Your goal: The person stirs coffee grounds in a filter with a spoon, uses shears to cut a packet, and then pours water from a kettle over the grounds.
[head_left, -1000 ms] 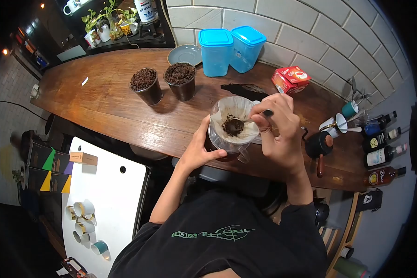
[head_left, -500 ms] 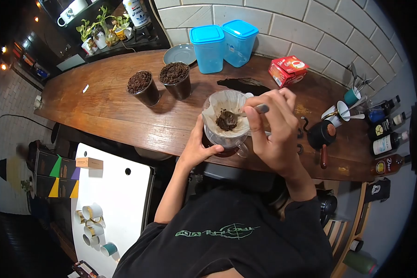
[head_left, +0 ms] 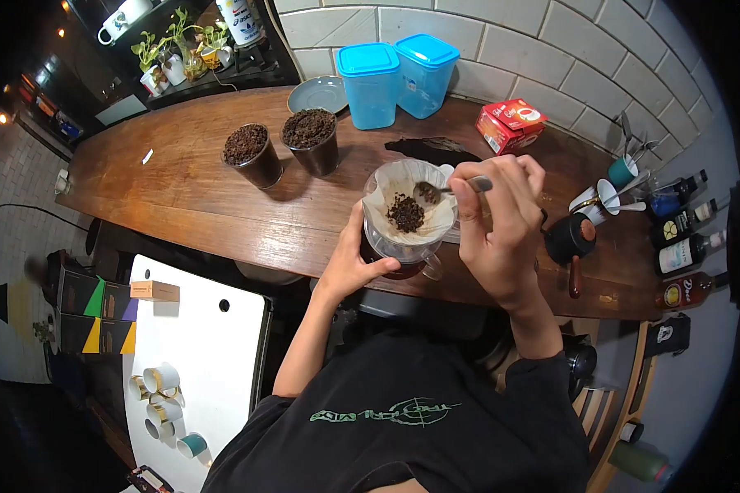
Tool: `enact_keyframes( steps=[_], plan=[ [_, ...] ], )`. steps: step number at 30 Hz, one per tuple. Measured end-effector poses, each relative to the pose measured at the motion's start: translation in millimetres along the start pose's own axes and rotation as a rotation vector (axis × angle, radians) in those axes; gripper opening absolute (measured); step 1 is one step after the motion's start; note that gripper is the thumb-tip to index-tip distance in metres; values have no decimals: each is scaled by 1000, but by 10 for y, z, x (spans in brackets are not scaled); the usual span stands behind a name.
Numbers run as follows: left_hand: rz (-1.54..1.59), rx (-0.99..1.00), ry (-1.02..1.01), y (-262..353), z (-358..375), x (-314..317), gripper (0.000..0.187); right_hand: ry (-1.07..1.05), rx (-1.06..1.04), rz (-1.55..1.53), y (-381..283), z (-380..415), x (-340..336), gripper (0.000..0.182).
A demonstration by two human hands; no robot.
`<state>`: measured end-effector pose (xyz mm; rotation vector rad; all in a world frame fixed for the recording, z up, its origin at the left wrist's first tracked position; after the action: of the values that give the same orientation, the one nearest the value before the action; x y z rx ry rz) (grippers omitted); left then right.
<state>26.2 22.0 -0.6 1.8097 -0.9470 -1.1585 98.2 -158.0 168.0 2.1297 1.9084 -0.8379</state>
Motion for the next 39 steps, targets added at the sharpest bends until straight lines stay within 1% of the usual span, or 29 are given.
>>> enact_keyframes(
  steps=[1,3,8,12,14,15,18,23,25,26,30,33,35,36,38,39],
  plan=[
    [-19,3,-5,-10,2,-1,115,-3,-6,0,0,12,26,6],
    [-34,0,0,-26,17,-8,115,-71,67,-112,-20,49,75,5],
    [-42,12,-2,51,3,-33,115,-29,46,-142,-106,2,-67,5],
    [-41,12,-9,54,2,-33,115,-36,59,-155,-131,-29,-108,4],
    [-43,7,-9,57,4,-30,115,-110,91,-174,-105,-3,-26,4],
    [-32,3,-11,61,3,-28,115,-111,91,-176,-74,12,-3,4],
    [-33,5,-3,45,7,-23,115,-51,63,-109,-14,10,-13,4],
    [-44,20,-2,52,2,-20,116,7,57,-121,7,1,-47,6],
    [-32,5,-6,68,9,-21,116,-63,98,-141,47,45,29,5],
    [-33,4,-4,65,15,-17,116,-75,133,-205,68,79,66,5],
    [-44,14,8,40,16,-16,116,-60,140,-273,12,70,-35,5],
    [-73,11,20,-24,31,7,117,2,135,-324,5,55,-116,5],
    [-87,11,27,-18,34,7,117,25,202,-369,30,66,-105,8],
    [-61,3,22,-5,28,8,118,32,200,-366,43,78,-79,8],
    [-35,-2,10,12,21,16,119,-49,383,-388,100,127,3,11],
    [-22,-3,6,16,18,17,119,-43,385,-384,110,137,4,11]
  ],
)
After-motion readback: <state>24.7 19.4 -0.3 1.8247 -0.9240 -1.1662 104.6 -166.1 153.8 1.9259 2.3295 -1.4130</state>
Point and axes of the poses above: each hand's wrist, its own z-axis away from the middle knuckle, its own x-axis out of the palm, y = z × x, the point moved 2 cm from there along -z, towards the middle knuckle, and after that the axes turned 10 degrees about -z, right-handed, at the moved point
